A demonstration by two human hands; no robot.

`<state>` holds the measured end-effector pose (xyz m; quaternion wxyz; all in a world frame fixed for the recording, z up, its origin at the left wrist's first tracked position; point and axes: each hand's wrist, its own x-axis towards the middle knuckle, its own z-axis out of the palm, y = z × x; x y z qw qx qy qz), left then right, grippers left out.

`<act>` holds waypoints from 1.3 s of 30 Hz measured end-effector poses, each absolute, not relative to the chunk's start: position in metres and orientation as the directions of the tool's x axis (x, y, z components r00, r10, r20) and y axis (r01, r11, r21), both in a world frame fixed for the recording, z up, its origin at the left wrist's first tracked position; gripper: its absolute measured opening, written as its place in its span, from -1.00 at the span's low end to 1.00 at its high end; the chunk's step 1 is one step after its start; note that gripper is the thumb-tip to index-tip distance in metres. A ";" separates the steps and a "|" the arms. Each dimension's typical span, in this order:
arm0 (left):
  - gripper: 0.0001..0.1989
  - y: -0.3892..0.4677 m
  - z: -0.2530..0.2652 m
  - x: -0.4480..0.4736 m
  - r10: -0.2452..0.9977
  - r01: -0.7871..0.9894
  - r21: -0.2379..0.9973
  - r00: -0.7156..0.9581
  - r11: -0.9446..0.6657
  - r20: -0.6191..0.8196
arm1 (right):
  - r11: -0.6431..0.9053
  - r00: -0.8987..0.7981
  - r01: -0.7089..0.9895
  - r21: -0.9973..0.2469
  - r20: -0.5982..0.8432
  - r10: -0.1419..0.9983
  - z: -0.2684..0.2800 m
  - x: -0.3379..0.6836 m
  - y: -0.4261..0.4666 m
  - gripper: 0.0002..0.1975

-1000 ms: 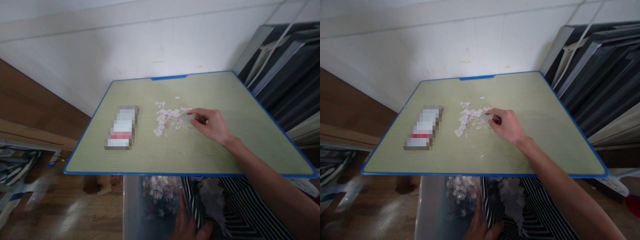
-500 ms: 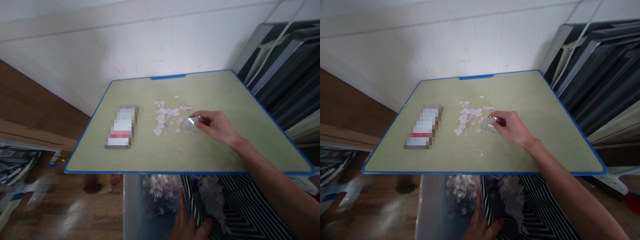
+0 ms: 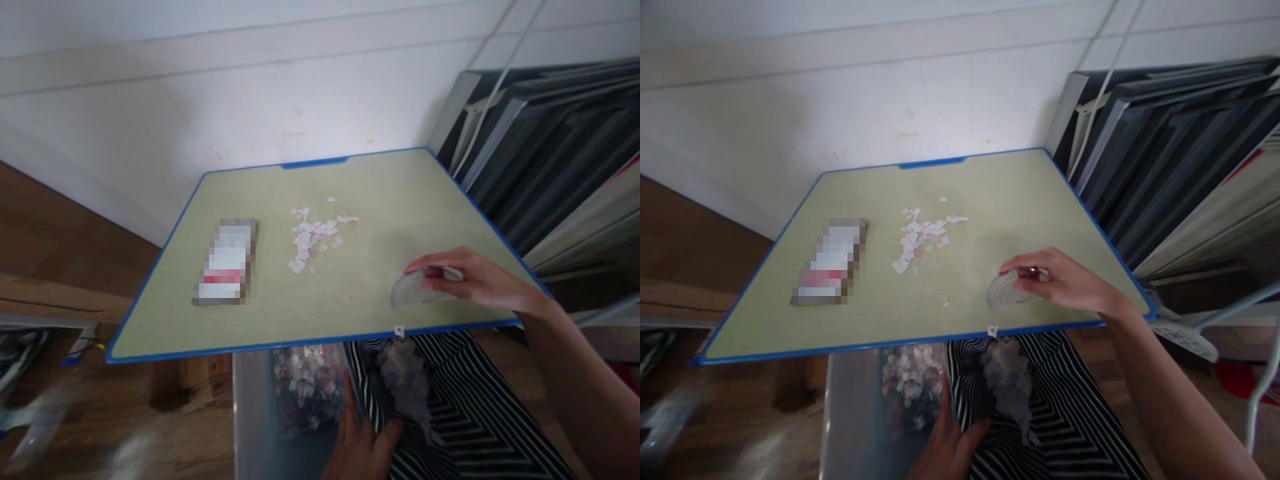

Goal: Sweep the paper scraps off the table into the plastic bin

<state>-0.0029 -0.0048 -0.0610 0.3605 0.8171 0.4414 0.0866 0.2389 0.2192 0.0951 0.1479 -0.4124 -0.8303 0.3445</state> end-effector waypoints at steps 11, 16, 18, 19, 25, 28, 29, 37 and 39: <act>-0.49 -0.004 -0.050 0.003 0.830 0.718 0.578 0.545 -0.388 -0.120 | 0.409 -0.530 0.549 -0.729 0.074 0.845 0.093 0.238 0.224 -0.70; -0.47 -0.005 -0.040 0.006 0.858 0.748 0.554 0.502 -0.367 -0.110 | 0.442 -0.452 0.615 -0.653 0.168 0.876 0.089 0.203 0.252 -0.66; -0.49 -0.006 -0.039 0.007 0.870 0.755 0.558 0.480 -0.344 -0.114 | 0.464 -0.440 0.608 -0.644 0.213 0.872 0.086 0.190 0.265 -0.66; -0.49 -0.006 -0.039 0.007 0.875 0.757 0.560 0.471 -0.338 -0.110 | 0.466 -0.426 0.614 -0.637 0.229 0.875 0.085 0.184 0.272 -0.67; -0.53 -0.007 -0.039 0.012 0.895 0.760 0.614 0.403 -0.212 -0.189 | 0.472 -0.392 0.642 -0.604 0.270 0.879 0.079 0.169 0.294 -0.67; -0.53 -0.006 -0.036 0.014 0.903 0.783 0.600 0.363 -0.162 -0.229 | 0.472 -0.383 0.644 -0.602 0.280 0.880 0.080 0.172 0.291 -0.66; -0.53 -0.006 -0.034 0.015 0.903 0.779 0.598 0.377 -0.187 -0.208 | 0.473 -0.383 0.643 -0.602 0.282 0.880 0.081 0.174 0.290 -0.65; -0.49 -0.010 -0.038 0.008 0.883 0.746 0.593 0.453 -0.304 -0.118 | 0.467 -0.384 0.640 -0.611 0.273 0.882 0.079 0.172 0.286 -0.67; -0.46 -0.012 -0.042 0.007 0.880 0.744 0.597 0.457 -0.299 -0.128 | 0.467 -0.396 0.646 -0.604 0.258 0.881 0.080 0.171 0.286 -0.67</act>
